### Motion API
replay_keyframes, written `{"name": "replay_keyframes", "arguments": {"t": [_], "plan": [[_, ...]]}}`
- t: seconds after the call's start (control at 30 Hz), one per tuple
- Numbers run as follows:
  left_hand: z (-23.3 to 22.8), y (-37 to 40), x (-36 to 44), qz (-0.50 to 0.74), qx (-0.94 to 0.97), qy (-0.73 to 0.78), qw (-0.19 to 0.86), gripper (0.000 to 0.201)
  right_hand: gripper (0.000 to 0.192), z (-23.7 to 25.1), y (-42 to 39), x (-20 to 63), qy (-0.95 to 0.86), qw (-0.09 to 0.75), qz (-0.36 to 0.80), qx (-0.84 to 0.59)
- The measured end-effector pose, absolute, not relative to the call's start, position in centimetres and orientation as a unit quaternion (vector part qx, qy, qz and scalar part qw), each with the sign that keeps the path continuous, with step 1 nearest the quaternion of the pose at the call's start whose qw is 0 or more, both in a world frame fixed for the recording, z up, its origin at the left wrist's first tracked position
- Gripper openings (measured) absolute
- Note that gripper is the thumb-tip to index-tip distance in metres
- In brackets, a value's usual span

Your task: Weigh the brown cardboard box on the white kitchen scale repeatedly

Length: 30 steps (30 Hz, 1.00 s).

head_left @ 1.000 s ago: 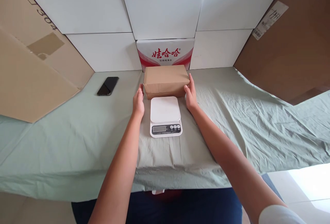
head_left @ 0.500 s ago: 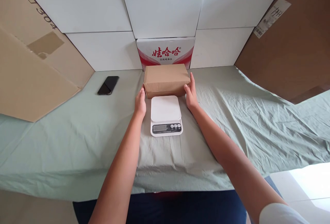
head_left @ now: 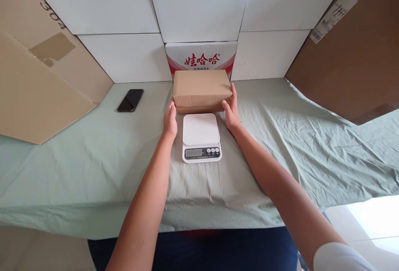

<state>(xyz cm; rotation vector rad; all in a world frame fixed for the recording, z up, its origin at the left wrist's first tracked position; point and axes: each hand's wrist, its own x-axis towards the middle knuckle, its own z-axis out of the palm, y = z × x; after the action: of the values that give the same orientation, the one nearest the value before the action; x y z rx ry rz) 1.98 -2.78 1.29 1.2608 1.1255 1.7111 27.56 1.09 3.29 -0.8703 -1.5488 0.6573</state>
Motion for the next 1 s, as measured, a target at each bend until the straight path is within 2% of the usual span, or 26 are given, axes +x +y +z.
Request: {"name": "replay_keyframes", "arguments": {"t": [0.2,0.37,0.47,0.63,1.0], "plan": [[3.4,-4.7,2.5,0.673,0.515,0.421,0.325,0.080,0.096,5.3,-0.6,27.8,-0.681,0.599,0.253,-0.337],[5.0,-9.2,2.6,0.688,0.520,0.416,0.289,0.079,0.097,5.8,-4.3,28.7,-0.714,0.564,0.248,-0.332],[4.7,-12.6,2.7,0.684,0.501,0.436,0.302,0.084,0.092,4.6,-7.0,29.7,-0.723,0.553,0.253,-0.329],[3.2,-16.5,2.8,0.686,0.476,0.436,0.336,0.081,0.087,2.7,-9.8,31.1,-0.735,0.527,0.255,-0.341],[2.5,-16.9,2.7,0.684,0.463,0.451,0.339,0.083,0.077,2.4,-10.5,31.0,-0.747,0.533,0.207,-0.338]]}}
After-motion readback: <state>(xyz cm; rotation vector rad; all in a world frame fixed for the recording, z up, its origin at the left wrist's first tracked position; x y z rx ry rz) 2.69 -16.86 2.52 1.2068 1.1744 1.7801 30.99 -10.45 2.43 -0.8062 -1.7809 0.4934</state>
